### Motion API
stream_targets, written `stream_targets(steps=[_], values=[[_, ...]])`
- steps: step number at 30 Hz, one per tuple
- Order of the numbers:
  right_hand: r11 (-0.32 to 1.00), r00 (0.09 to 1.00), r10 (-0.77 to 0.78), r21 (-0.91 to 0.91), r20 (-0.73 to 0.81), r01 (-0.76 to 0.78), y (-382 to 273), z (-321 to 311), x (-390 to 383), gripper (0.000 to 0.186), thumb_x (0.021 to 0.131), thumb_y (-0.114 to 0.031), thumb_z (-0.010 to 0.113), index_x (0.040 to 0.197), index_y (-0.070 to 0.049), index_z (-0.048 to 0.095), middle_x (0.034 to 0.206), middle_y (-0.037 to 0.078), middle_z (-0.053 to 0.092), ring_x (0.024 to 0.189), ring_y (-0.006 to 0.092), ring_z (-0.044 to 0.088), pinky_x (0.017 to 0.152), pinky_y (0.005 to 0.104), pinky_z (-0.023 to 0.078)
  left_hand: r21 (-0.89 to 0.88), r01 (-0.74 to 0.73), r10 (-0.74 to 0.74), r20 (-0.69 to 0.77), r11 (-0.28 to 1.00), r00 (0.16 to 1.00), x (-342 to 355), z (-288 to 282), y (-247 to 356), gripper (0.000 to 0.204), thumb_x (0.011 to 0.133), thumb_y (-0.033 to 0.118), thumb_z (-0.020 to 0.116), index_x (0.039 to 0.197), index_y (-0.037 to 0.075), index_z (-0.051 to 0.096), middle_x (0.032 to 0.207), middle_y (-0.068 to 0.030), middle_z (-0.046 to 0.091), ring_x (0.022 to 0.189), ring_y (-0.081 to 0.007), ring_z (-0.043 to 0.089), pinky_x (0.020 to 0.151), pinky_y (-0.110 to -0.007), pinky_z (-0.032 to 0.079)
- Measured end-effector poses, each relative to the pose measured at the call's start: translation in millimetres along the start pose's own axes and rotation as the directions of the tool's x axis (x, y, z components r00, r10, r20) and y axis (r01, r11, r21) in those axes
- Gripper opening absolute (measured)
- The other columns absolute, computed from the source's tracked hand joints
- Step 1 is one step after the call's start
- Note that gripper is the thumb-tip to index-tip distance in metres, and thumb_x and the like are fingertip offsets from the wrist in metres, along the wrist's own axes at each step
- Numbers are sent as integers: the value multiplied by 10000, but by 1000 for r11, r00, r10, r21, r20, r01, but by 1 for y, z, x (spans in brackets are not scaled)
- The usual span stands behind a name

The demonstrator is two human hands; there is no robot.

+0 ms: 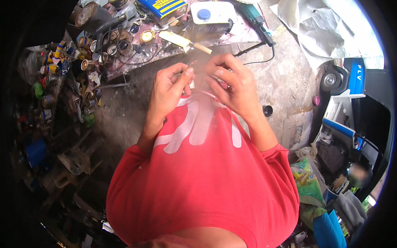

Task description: The person is working on a small electronic device, likely a camera or sensor, in a cluttered workshop. They are seen stripping wires, twisting them together, and manipulating the device's casing and internal components. The task involves detailed hand movements to connect and secure the wiring.

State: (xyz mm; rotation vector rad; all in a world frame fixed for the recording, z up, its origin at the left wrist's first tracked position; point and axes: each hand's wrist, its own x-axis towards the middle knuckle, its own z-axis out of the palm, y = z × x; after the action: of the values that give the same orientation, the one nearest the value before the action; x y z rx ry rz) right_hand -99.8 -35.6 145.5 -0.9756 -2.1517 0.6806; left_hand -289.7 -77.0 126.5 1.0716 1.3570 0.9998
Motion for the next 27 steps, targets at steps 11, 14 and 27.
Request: stream_targets(steps=[11,14,27], values=[[999,991,-4,-50,131,11,15,-12,13,89,830,21,664,904,-18,636,838,119,629,741,286,625,652,351,494,132,-46,44,21,990,999,14,11,9,239,980,179,621,882,-34,668,693,-37,651,522,-45,534,471,-228,403],[977,980,130,150,150,-152,20,-12,10,45,886,-7,652,926,15,658,853,122,649,763,240,650,677,322,518,104,-59,57,23,993,998,13,10,11,240,986,179,615,899,-38,669,705,-35,653,530,-44,527,483,-224,407],[961,953,202,143,226,-238,22,-5,22,71,891,32,656,961,29,658,932,82,641,775,140,668,650,272,563,321,-400,407,46,859,912,21,-7,5,89,888,20,650,937,-50,675,848,-85,663,626,-150,636,556,-280,487]])
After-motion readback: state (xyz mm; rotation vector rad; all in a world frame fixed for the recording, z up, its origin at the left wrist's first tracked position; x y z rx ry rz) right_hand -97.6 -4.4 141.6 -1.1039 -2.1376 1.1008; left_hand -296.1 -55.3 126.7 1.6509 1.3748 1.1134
